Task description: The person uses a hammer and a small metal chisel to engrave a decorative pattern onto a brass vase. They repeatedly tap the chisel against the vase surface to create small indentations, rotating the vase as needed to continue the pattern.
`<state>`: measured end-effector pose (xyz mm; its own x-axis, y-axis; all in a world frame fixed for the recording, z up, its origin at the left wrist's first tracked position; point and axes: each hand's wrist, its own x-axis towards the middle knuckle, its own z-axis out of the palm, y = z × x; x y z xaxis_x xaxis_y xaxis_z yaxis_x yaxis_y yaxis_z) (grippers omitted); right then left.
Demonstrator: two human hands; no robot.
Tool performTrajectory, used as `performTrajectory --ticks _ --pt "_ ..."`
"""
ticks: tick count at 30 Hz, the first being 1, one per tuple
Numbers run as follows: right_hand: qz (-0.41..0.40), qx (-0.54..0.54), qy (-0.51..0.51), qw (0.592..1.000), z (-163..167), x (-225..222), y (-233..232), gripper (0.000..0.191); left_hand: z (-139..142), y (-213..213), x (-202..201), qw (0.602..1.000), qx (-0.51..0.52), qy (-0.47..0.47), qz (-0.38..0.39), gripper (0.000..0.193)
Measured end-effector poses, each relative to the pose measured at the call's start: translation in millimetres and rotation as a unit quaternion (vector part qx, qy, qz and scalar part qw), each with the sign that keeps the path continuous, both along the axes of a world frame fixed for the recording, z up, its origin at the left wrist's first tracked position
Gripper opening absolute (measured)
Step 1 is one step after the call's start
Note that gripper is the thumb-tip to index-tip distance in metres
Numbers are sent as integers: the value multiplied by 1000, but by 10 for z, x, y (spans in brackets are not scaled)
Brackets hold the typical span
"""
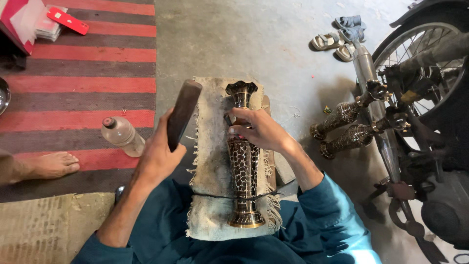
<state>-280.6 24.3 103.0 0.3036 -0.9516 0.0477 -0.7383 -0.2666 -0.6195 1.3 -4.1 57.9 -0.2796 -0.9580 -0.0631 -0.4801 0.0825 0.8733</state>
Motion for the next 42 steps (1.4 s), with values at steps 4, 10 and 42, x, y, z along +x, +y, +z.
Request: performTrajectory --ticks 4,10,42 --pt "27 -43 -43 998 -20 -27 4 28 -28 -5 -11 968 -219 -102 -66 83" --pt "4 -2 -57 998 -13 -31 11 29 -71 -3 -7 963 -221 -133 -75 86" --pt "-3 18 -55 998 -73 -161 17 24 64 -26 -59 931 -285 -209 -94 91"
